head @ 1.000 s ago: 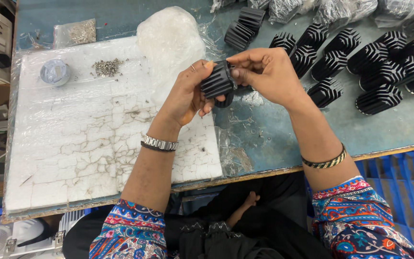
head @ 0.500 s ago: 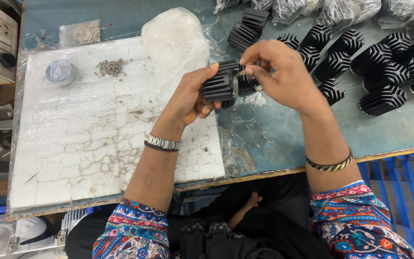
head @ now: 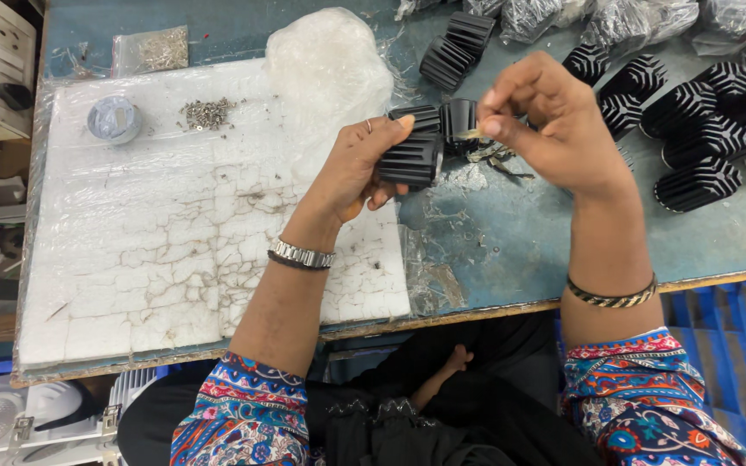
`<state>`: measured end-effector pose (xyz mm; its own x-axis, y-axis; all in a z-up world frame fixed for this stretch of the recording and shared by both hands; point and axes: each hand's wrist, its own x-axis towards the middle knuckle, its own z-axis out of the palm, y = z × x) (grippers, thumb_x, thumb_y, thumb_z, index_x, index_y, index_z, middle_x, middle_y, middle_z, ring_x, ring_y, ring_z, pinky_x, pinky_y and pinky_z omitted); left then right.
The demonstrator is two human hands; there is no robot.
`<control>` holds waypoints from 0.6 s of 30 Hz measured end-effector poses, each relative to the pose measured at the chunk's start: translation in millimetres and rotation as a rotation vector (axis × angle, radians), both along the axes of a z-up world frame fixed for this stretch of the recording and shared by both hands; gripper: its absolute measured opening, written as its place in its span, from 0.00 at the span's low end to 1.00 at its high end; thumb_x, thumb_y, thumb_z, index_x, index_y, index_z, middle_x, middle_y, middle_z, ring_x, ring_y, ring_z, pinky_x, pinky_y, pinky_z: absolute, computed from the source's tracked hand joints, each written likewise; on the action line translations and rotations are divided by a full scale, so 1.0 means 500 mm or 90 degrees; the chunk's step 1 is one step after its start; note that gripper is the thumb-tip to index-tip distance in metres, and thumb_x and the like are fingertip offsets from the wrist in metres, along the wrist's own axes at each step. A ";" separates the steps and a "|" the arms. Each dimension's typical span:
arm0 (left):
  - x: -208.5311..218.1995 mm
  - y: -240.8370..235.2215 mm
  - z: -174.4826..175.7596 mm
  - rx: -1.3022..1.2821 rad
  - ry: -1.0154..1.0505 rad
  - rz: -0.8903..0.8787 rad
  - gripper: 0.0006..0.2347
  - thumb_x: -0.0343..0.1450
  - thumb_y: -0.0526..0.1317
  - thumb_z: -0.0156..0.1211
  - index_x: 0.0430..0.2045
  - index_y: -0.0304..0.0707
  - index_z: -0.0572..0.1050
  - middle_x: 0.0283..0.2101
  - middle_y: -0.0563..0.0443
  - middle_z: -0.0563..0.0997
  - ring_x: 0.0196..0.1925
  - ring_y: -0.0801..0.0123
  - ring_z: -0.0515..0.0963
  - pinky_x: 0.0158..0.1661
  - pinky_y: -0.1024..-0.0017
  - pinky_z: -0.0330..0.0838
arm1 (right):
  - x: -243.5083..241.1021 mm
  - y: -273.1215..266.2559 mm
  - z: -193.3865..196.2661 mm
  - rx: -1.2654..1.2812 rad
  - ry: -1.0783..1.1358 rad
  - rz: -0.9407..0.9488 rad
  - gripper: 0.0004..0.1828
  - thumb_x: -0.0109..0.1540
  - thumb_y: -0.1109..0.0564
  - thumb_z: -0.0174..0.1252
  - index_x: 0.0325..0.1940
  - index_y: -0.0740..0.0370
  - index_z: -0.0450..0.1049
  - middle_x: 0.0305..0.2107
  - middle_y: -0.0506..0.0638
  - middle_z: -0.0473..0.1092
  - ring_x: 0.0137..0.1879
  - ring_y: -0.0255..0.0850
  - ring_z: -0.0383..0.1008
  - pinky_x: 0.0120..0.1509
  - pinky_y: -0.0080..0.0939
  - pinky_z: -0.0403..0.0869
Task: The person applies liquid from a white bottle into black finned heat sinks, then presses silver metal cups into the center of the components one at a time by hand.
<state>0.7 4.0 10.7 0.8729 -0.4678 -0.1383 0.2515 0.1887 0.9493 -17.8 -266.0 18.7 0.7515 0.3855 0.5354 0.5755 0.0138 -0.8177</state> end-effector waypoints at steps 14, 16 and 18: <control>0.019 -0.014 -0.055 -0.002 -0.177 0.076 0.12 0.76 0.47 0.58 0.42 0.37 0.75 0.26 0.55 0.79 0.18 0.83 0.69 0.18 0.83 0.61 | -0.001 -0.031 0.020 -0.017 0.145 0.207 0.09 0.66 0.68 0.60 0.44 0.61 0.67 0.38 0.47 0.72 0.47 0.32 0.72 0.52 0.32 0.72; 0.044 -0.004 -0.054 0.011 -0.161 0.152 0.11 0.75 0.47 0.57 0.41 0.39 0.74 0.23 0.56 0.78 0.16 0.83 0.69 0.16 0.83 0.60 | -0.013 -0.050 0.022 0.049 0.095 0.253 0.09 0.67 0.67 0.60 0.45 0.60 0.68 0.35 0.45 0.73 0.44 0.29 0.73 0.48 0.29 0.73; 0.061 0.032 -0.044 -0.083 -0.138 0.178 0.12 0.77 0.48 0.56 0.39 0.37 0.74 0.25 0.55 0.78 0.17 0.80 0.70 0.17 0.81 0.60 | -0.015 -0.069 0.025 0.025 0.099 0.200 0.08 0.67 0.66 0.60 0.47 0.60 0.69 0.35 0.45 0.74 0.44 0.29 0.74 0.48 0.29 0.73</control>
<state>31.4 19.8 -11.3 0.9717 -0.2095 0.1089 -0.0311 0.3436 0.9386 -25.1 -300.3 31.4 0.6729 0.5928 0.4425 0.4063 0.2037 -0.8908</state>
